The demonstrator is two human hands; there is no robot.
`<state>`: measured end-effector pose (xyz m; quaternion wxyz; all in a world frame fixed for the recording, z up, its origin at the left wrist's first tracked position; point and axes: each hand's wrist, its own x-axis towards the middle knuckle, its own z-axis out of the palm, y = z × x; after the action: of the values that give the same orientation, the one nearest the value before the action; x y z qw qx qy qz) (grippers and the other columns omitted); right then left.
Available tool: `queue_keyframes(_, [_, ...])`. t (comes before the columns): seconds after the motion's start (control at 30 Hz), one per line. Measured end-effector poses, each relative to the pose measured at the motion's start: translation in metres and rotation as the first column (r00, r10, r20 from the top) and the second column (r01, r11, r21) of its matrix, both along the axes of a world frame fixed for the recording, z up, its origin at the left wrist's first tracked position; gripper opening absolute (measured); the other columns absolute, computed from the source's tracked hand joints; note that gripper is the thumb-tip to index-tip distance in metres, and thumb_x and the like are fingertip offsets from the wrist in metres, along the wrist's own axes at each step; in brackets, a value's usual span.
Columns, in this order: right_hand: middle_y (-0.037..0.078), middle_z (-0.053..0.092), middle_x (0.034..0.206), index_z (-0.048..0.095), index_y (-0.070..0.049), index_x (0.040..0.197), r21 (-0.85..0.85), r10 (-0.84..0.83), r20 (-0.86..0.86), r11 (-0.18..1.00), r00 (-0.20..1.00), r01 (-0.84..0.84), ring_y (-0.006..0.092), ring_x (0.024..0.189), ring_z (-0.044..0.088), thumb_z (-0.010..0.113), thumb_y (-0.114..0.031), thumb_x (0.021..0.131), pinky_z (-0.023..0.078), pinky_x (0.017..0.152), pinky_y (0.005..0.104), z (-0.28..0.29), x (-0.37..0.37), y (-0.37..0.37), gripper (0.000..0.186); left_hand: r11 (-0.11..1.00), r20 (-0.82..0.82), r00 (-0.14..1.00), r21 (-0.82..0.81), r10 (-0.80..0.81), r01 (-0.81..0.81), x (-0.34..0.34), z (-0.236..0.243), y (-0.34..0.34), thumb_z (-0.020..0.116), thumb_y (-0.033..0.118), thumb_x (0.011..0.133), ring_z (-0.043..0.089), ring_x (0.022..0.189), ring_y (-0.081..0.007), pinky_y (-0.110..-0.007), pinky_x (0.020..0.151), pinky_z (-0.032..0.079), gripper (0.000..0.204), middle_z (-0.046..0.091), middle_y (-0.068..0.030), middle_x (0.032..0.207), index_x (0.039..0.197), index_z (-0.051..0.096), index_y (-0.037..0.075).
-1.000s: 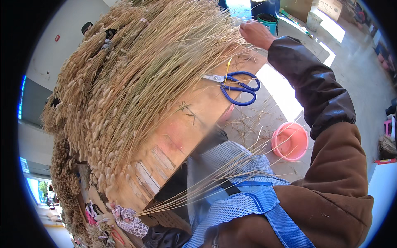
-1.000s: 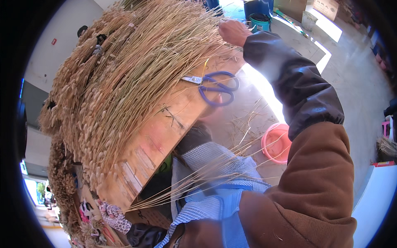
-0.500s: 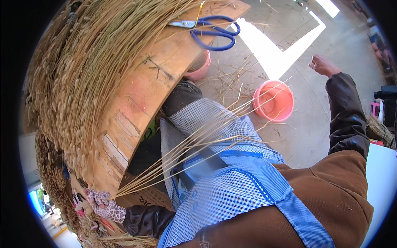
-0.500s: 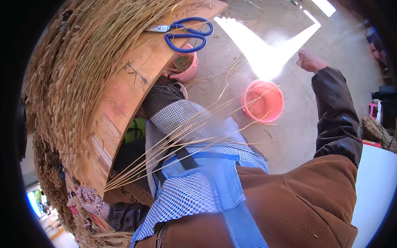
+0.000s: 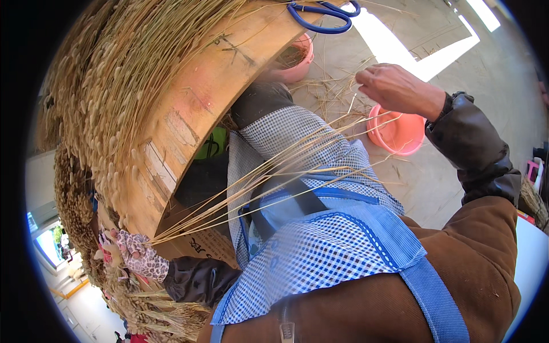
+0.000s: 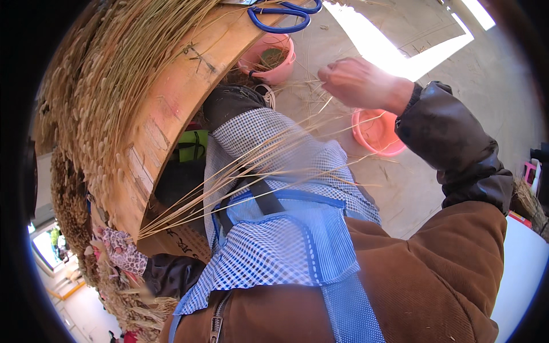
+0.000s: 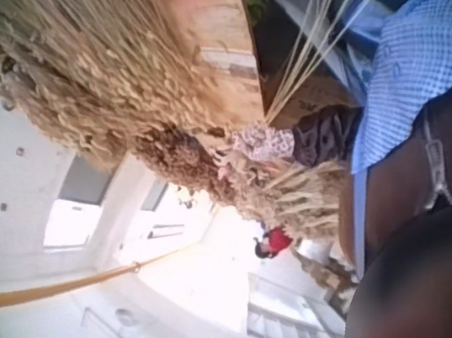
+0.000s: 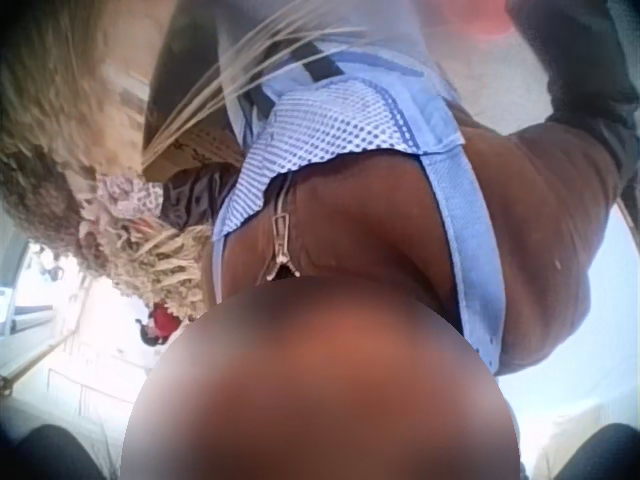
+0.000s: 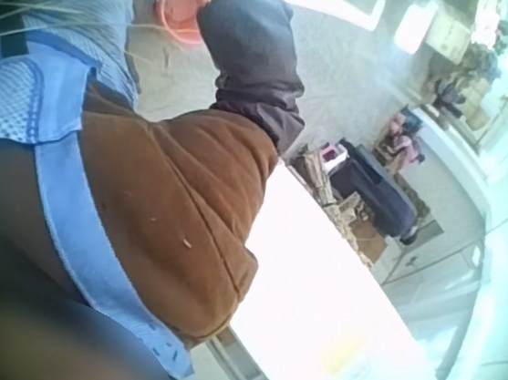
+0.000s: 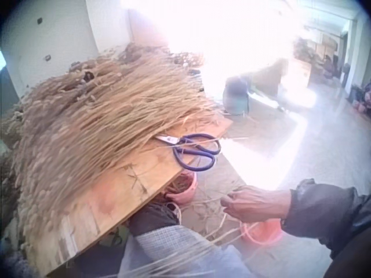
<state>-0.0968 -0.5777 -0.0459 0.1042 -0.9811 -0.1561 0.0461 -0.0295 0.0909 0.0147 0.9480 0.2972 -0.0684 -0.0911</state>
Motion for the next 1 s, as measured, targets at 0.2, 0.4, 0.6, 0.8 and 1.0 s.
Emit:
queue_keyframes(0.2, [0.021,0.056,0.076,0.053,0.001,0.085,0.453,0.235,-0.200,0.883,0.951,-0.123,0.0358,0.075,0.058,0.048,-0.024,0.093,0.044,0.068,0.0440,-0.020,0.008,0.078,0.026,0.996,0.070,0.998,-0.091,-0.002,0.008,-0.013,-0.014,0.006,0.041,0.011,0.096,0.044,0.061,-0.0092,-0.026,0.059,0.042,0.035,0.058,-0.0053,0.093,0.128,0.050,-0.001])
queue_keyframes(0.4, [0.018,0.055,0.065,0.058,-0.001,0.078,0.313,0.422,-0.337,0.893,0.842,-0.323,0.0357,0.064,0.056,0.053,-0.019,0.092,0.043,0.061,0.0423,0.017,-0.012,0.069,0.023,0.933,0.071,0.991,-0.336,-0.115,0.133,-0.037,-0.011,-0.027,0.044,0.015,0.094,0.058,0.075,-0.0158,-0.042,0.072,0.055,0.031,0.061,-0.0044,0.089,0.121,0.056,0.008])
queue_keyframes(0.6, [0.016,0.053,0.064,0.055,-0.001,0.078,0.123,0.317,-0.545,0.946,0.776,-0.299,0.0337,0.065,0.054,0.053,-0.009,0.086,0.043,0.061,0.0416,0.004,-0.019,0.070,0.012,0.926,0.177,0.978,-0.338,-0.114,0.169,-0.040,-0.002,-0.047,0.045,0.020,0.095,0.058,0.068,-0.0094,-0.034,0.061,0.053,0.018,0.061,0.0004,0.082,0.104,0.058,0.011])
queue_keyframes(0.8, [0.014,0.053,0.067,0.050,-0.001,0.081,-0.299,0.139,-0.278,0.928,0.950,-0.224,0.0325,0.067,0.054,0.053,-0.002,0.078,0.043,0.066,0.0400,0.025,0.007,0.075,0.005,0.920,0.319,0.885,-0.309,0.339,-0.241,-0.060,0.015,-0.054,0.052,0.012,0.089,0.041,0.041,-0.0056,-0.021,0.036,0.034,0.011,0.049,0.0055,0.057,0.099,0.057,0.009])
queue_keyframes(1.0, [0.012,0.050,0.066,0.049,-0.002,0.081,-0.021,0.446,0.121,0.894,0.887,-0.447,0.0281,0.065,0.054,0.056,-0.007,0.083,0.046,0.065,0.0391,0.023,0.019,0.146,0.009,0.934,0.222,0.958,-0.342,0.182,-0.099,-0.060,0.010,-0.053,0.044,0.015,0.094,0.038,0.040,-0.0075,-0.022,0.036,0.035,0.017,0.054,0.0019,0.066,0.103,0.055,0.007])
